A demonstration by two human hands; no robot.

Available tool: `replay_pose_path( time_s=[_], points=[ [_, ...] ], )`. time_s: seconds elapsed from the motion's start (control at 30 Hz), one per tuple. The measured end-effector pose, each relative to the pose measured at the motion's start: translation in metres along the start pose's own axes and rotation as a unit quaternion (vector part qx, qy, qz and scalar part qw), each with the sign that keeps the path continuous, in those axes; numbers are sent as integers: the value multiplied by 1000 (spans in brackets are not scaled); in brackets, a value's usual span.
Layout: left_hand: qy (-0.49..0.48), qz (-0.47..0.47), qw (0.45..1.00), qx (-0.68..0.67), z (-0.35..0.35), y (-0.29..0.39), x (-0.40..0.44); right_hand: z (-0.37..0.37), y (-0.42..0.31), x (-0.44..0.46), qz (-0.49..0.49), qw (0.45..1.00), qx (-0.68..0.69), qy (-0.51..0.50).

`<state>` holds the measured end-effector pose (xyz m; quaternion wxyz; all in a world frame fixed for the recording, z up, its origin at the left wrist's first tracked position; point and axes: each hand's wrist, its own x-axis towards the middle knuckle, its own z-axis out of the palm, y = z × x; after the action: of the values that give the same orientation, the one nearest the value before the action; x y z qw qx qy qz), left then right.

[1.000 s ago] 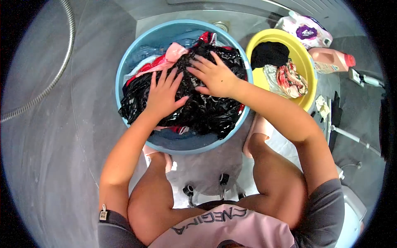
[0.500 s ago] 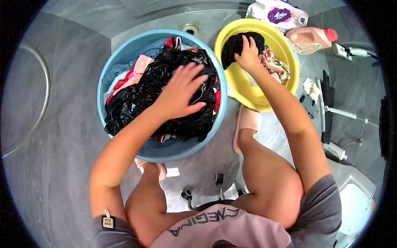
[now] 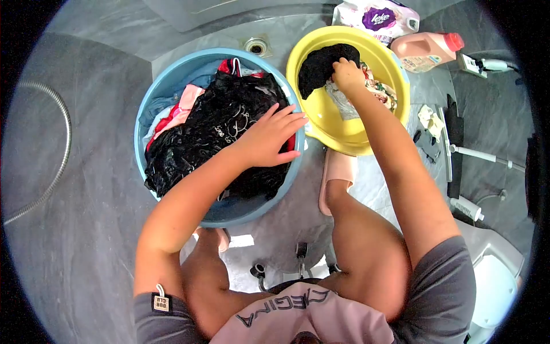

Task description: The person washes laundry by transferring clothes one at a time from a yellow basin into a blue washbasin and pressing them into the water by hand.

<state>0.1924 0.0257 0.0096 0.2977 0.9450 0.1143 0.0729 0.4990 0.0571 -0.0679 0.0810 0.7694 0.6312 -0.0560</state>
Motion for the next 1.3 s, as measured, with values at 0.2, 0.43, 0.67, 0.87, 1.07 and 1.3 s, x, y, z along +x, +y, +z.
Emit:
replay_pose_path(
  time_s=[0.2, 0.43, 0.67, 0.87, 1.07, 1.3],
  points=[
    [-6, -6, 999, 54, -49, 23, -39, -19, 21, -7, 83, 845, 475, 230],
    [32, -174, 980, 92, -130, 94, -99, -240, -52, -78, 0, 643, 732, 225],
    [309, -304, 901, -15, -181, 181, -114, -416, -155, -211, -228, 329, 908, 121],
    [554, -92, 611, -557, -193, 233, -136, -363, -204, -270, -190, 356, 914, 39],
    [643, -219, 500, -537, -168, 183, -170, -283, -193, -241, -12, 557, 829, -37],
    [591, -209, 562, -539, -155, 180, -163, -289, -214, -274, -210, 803, 558, -30]
  ],
)
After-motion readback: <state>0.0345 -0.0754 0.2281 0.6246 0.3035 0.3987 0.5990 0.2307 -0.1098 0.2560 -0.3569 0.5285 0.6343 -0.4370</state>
